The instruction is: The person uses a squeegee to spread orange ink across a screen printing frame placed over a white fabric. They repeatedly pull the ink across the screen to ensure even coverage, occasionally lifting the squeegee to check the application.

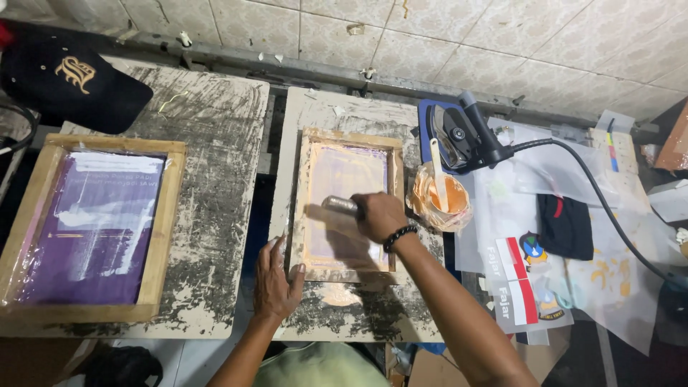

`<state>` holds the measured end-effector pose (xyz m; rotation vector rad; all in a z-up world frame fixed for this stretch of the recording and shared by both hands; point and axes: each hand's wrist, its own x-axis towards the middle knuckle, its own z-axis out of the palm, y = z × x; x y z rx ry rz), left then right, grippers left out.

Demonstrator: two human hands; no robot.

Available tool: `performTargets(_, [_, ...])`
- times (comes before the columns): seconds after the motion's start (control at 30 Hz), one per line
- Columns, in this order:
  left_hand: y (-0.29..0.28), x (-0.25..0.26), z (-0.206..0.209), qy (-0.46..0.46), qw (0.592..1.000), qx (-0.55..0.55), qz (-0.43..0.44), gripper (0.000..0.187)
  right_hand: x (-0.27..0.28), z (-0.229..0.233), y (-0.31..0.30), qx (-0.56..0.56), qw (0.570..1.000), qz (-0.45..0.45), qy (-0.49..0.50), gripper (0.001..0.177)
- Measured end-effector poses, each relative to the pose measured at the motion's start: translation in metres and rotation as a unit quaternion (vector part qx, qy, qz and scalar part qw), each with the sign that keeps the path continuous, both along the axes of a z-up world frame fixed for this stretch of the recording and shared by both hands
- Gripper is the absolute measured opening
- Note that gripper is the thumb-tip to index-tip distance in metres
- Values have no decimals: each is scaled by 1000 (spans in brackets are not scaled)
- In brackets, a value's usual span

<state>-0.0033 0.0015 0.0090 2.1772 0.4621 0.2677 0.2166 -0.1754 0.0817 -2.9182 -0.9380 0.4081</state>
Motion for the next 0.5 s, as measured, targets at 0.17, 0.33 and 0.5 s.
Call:
performTargets(0.17, [-1,0,-5,-31,999,27,2,70,50,19,29,11,999,51,-5,18])
performTargets(0.33, [-1,0,4,-63,998,19,1,73,70,22,46,48,998,46,-10,18])
performTargets(0.5, [-3,-2,3,-57,998,12,10,73,83,33,39,21,997,-47,65,18])
